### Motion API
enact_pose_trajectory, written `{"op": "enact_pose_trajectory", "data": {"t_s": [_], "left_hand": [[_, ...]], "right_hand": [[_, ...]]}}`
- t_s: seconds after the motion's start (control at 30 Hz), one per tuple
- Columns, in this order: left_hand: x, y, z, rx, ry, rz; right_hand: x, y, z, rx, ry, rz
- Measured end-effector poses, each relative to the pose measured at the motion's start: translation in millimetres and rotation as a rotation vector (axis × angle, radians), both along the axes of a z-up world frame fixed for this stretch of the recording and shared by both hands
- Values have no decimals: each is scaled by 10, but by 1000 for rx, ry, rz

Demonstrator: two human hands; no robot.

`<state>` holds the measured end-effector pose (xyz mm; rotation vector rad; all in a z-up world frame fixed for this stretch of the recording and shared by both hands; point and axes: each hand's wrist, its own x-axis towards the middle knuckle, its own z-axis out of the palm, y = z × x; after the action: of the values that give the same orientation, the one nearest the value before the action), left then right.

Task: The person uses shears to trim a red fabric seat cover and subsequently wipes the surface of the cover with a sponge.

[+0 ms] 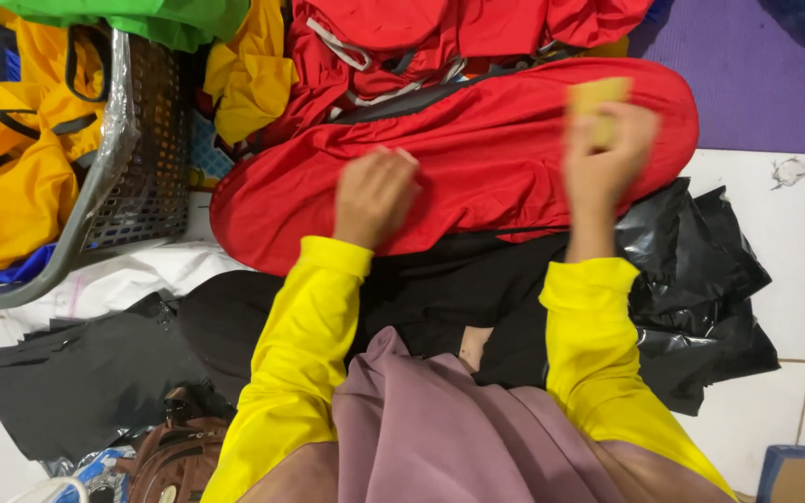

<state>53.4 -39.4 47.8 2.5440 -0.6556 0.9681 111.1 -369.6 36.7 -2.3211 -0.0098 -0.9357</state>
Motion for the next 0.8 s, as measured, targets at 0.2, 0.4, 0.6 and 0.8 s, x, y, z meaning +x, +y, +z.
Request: {"op": "enact_pose_trajectory", "data": {"t_s": [0.2,0.4,0.6,0.8], "left_hand": [[-220,-292,-700,49,165,-303],[-253,-308,-283,87,283,-292],[-203,-212,-68,-106,273,-285],[-158,-107,-239,137,597,105]], "right_hand": [[-308,1055,-123,-241,590,758],[148,-437,-266,-82,425,120],[174,-502,-232,-58,-34,-246],[-92,901,-170,-35,394,739]]}}
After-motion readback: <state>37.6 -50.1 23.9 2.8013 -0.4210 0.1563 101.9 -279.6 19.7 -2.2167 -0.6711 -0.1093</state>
